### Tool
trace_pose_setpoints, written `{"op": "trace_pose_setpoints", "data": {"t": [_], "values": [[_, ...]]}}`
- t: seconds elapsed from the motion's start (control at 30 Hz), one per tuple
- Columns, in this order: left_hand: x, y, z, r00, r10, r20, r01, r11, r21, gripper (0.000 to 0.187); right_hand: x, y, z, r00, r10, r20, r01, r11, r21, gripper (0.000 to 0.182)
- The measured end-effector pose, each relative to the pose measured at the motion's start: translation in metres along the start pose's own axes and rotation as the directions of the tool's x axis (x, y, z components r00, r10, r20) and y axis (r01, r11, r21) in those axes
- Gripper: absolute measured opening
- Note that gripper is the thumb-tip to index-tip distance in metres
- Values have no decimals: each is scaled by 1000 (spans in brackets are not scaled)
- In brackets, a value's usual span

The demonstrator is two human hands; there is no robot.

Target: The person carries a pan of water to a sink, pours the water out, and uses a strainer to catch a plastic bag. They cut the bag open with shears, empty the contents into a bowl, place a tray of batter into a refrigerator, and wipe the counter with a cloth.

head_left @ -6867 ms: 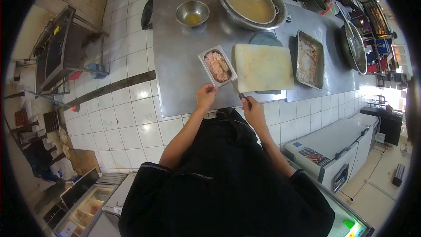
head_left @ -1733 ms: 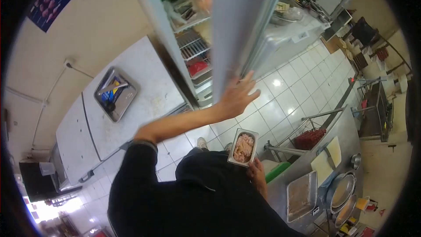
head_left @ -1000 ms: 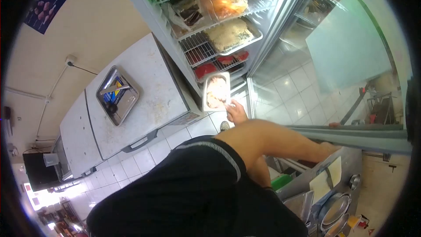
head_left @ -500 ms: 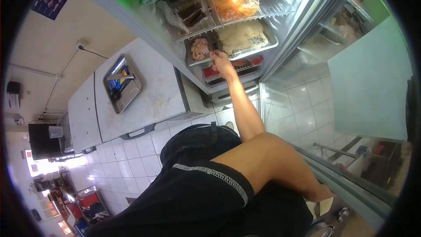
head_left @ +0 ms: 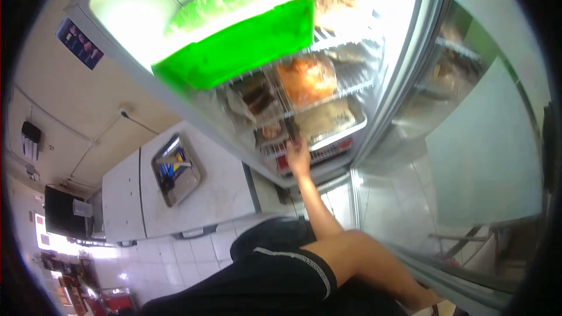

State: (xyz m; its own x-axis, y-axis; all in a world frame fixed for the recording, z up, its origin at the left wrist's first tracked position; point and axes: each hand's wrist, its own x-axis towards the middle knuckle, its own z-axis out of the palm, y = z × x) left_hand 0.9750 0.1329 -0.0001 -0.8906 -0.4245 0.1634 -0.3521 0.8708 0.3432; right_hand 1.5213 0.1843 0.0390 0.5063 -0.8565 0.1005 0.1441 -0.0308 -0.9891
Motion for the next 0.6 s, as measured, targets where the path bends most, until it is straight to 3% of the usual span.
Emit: {"op": "trace_pose_setpoints", "data": {"t": [0.07, 0.1, 0.13, 0.17, 0.2, 0.23, 0.27, 0.3, 0.37, 0.43, 0.6], "values": [[-14, -2, -1, 999, 39, 1, -39, 998, -56, 29, -18, 31, -4, 999, 30, 15, -32, 991, 127, 22], [-18, 1, 0, 998, 64, -9, -64, 994, -90, 29, -35, 9, -33, 974, 110, 198, -144, 975, 168, 19], [-25, -1, -3, 997, 73, -14, -75, 990, -120, 28, -53, -16, -59, 940, 97, 326, -161, 971, 176, 18], [-34, -2, -6, 996, 87, -16, -88, 986, -139, 28, -68, 2, -69, 913, 144, 382, -198, 974, 107, 17], [-40, -2, -10, 995, 96, -17, -98, 983, -156, 28, -85, -5, -89, 823, 346, 450, -398, 917, 24, 22], [-46, -2, -15, 994, 108, -21, -110, 978, -176, 27, -107, 31, -103, 879, 236, 414, -230, 971, -65, 26], [-52, -2, -19, 992, 120, -22, -122, 974, -193, 27, -128, 23, -125, 861, 283, 423, -279, 958, -71, 28], [-58, -1, -22, 991, 135, -25, -137, 969, -204, 27, -146, 35, -144, 863, 368, 345, -253, 908, -334, 36], [-70, -1, -31, 987, 162, -23, -163, 961, -223, 26, -179, 35, -177, 763, 578, 290, -509, 813, -282, 43], [-81, 0, -38, 981, 193, -29, -194, 950, -243, 26, -193, 28, -200, 722, 664, 197, -610, 744, -271, 42], [-99, 19, -47, 959, 278, -56, -283, 919, -274, 24, -205, -16, -232, 709, 705, 13, -690, 698, -194, 39]]}}
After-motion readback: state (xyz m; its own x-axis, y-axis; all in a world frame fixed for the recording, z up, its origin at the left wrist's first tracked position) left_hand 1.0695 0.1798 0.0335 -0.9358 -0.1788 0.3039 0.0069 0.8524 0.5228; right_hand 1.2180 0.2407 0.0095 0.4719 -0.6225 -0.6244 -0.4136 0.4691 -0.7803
